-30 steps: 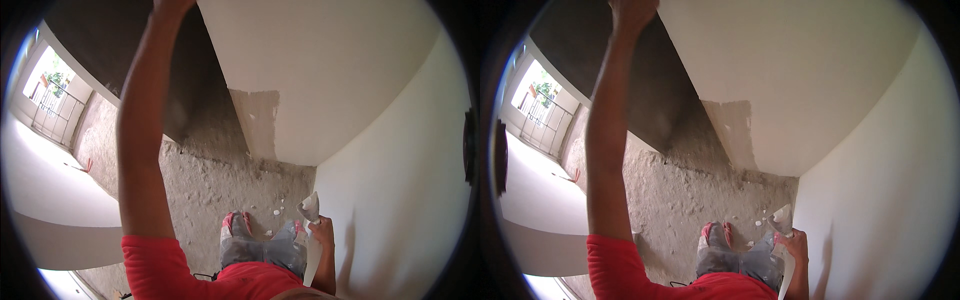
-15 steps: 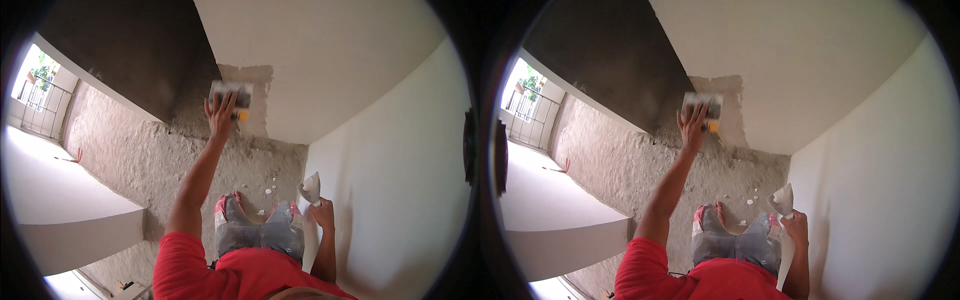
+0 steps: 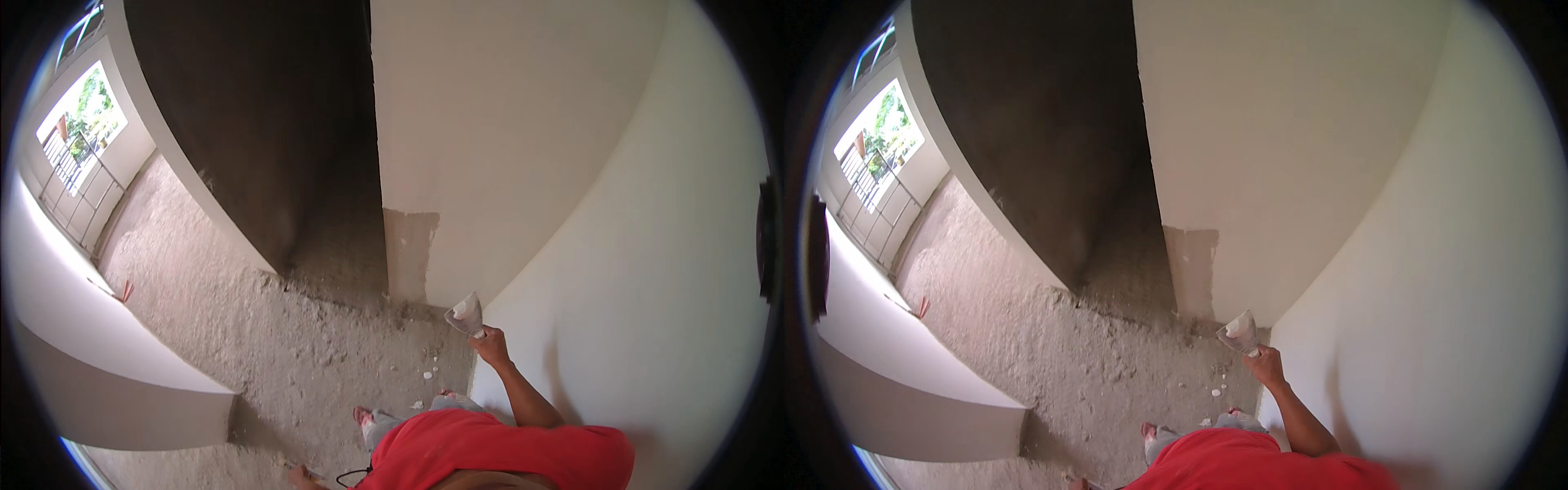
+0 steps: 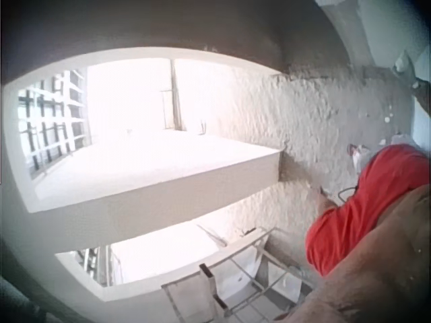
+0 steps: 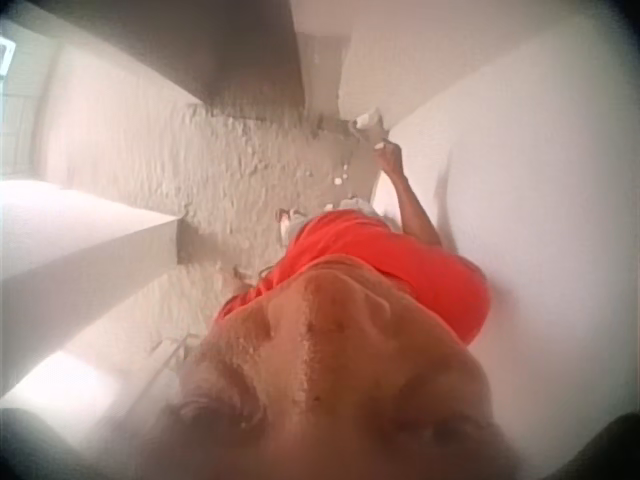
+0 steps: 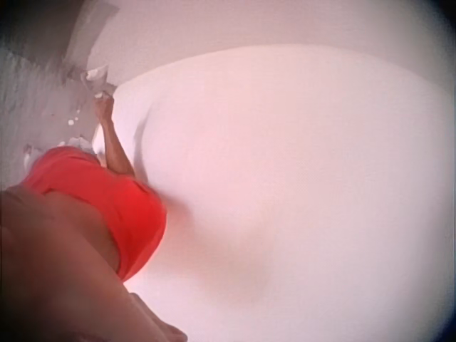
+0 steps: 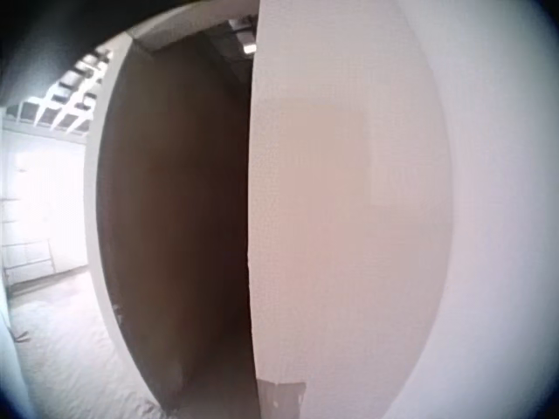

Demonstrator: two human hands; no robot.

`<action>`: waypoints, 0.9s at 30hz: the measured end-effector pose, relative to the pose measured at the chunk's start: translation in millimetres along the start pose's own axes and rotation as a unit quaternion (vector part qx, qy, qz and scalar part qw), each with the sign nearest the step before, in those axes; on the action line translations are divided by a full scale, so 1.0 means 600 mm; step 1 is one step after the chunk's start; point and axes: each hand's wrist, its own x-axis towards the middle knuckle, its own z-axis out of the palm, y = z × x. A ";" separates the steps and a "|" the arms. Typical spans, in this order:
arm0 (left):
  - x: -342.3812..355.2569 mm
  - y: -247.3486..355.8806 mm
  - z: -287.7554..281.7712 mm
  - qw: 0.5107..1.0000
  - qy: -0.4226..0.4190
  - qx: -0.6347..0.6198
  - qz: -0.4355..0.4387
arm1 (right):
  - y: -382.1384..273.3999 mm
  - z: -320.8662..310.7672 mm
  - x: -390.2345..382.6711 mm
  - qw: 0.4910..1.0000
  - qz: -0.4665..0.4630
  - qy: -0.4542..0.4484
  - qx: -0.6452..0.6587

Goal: The person applies plaster to a wall using a trowel and a smaller scraper. They repeatedly scoop plaster from a board and spread it onto the wall surface, smoothing it with the trowel. The person occasionally pauses to reload the trowel from the board.

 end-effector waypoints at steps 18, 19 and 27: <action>0.051 0.278 -0.056 0.950 -0.184 -0.036 0.250 | -0.223 0.230 -0.134 0.997 0.067 -0.043 0.004; 0.066 0.264 -0.068 0.957 -0.177 -0.040 0.228 | -0.236 0.232 -0.132 0.997 0.062 -0.046 0.000; 0.174 0.082 -0.136 0.989 -0.109 -0.086 0.050 | -0.214 0.265 -0.107 0.998 -0.064 -0.022 -0.012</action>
